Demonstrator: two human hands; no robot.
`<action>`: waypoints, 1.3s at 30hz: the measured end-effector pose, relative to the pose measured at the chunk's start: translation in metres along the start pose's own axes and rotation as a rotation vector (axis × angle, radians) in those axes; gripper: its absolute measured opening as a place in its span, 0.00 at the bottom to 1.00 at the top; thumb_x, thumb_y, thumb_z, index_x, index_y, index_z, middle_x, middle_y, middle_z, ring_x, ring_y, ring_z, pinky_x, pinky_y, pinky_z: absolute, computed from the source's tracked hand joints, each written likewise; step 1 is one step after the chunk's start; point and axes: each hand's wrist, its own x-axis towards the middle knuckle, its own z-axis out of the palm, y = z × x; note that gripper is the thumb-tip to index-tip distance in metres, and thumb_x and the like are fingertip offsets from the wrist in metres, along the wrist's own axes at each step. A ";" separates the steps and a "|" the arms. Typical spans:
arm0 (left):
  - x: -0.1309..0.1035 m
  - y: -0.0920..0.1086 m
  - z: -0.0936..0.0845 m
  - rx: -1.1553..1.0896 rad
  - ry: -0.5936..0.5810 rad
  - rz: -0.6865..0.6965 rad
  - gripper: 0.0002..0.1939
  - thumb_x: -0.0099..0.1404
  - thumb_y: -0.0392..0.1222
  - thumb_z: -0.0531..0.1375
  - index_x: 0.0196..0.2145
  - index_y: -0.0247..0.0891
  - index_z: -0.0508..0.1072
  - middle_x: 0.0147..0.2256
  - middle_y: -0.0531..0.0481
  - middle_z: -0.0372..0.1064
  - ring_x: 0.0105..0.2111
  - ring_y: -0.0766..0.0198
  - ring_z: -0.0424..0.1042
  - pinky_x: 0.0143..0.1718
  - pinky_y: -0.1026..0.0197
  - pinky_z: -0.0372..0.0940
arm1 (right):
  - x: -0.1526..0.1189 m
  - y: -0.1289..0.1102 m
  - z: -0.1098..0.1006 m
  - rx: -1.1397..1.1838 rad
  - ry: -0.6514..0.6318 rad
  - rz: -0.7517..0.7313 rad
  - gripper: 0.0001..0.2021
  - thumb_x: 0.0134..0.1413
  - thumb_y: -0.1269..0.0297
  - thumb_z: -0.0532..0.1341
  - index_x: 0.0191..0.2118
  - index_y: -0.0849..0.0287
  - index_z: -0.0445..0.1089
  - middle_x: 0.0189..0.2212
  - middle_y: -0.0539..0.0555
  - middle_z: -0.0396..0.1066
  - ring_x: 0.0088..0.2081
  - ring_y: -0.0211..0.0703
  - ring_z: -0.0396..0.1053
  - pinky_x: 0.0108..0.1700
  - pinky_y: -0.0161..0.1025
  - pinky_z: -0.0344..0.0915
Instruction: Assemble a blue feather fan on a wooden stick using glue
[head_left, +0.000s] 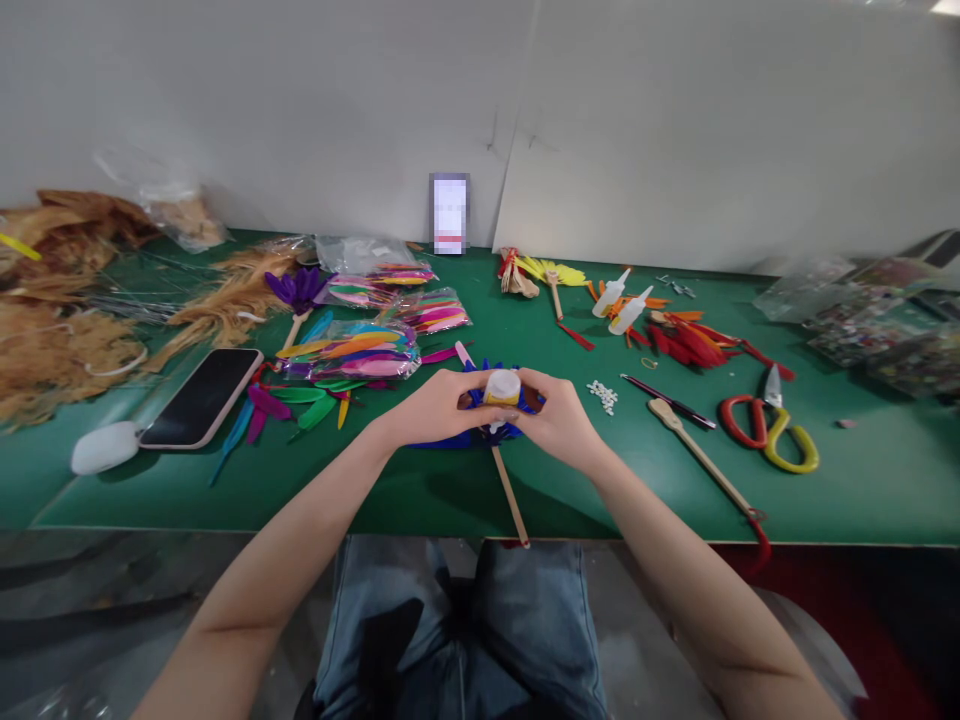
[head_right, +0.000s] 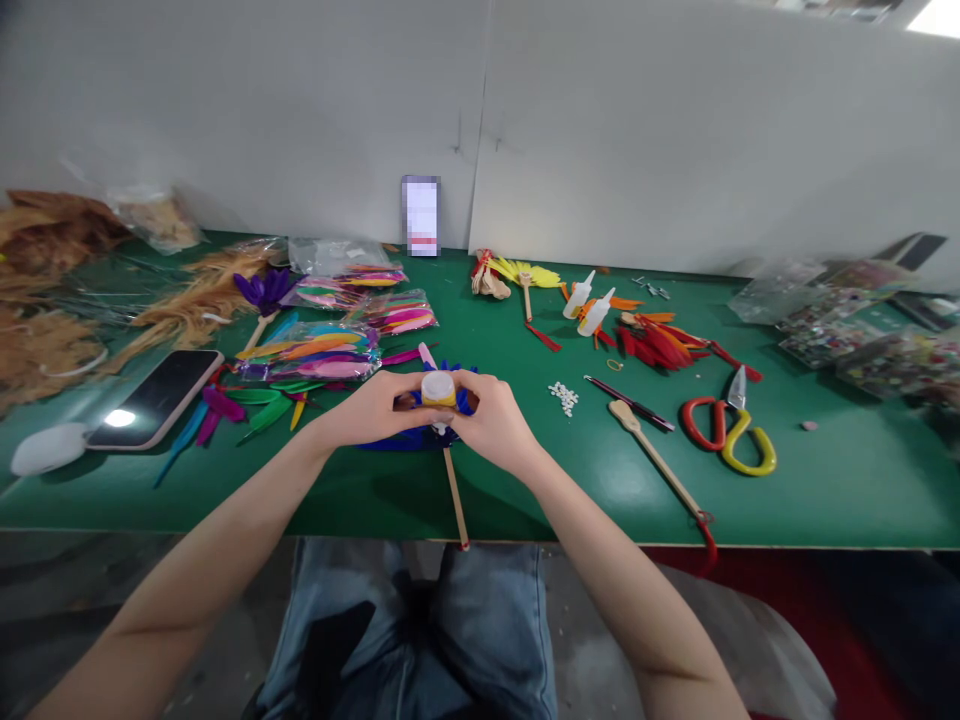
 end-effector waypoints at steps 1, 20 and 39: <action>0.000 0.000 0.000 0.002 0.000 0.002 0.23 0.61 0.51 0.60 0.49 0.33 0.71 0.26 0.54 0.65 0.20 0.72 0.53 0.22 0.69 0.52 | 0.000 0.000 0.000 -0.001 -0.002 0.002 0.06 0.44 0.67 0.61 0.31 0.61 0.68 0.20 0.46 0.60 0.22 0.33 0.51 0.24 0.32 0.48; -0.004 -0.004 -0.003 0.034 -0.017 0.015 0.23 0.61 0.54 0.59 0.47 0.33 0.72 0.28 0.53 0.70 0.22 0.70 0.59 0.26 0.68 0.57 | 0.001 0.009 0.010 0.035 -0.037 0.013 0.04 0.43 0.68 0.60 0.29 0.60 0.65 0.19 0.45 0.61 0.22 0.33 0.52 0.24 0.32 0.49; -0.003 -0.008 0.000 0.020 -0.010 0.011 0.21 0.62 0.53 0.59 0.44 0.33 0.73 0.28 0.52 0.71 0.24 0.69 0.62 0.26 0.68 0.56 | 0.002 0.010 0.009 0.020 -0.051 0.031 0.05 0.44 0.66 0.61 0.29 0.60 0.66 0.19 0.45 0.60 0.22 0.33 0.51 0.24 0.32 0.48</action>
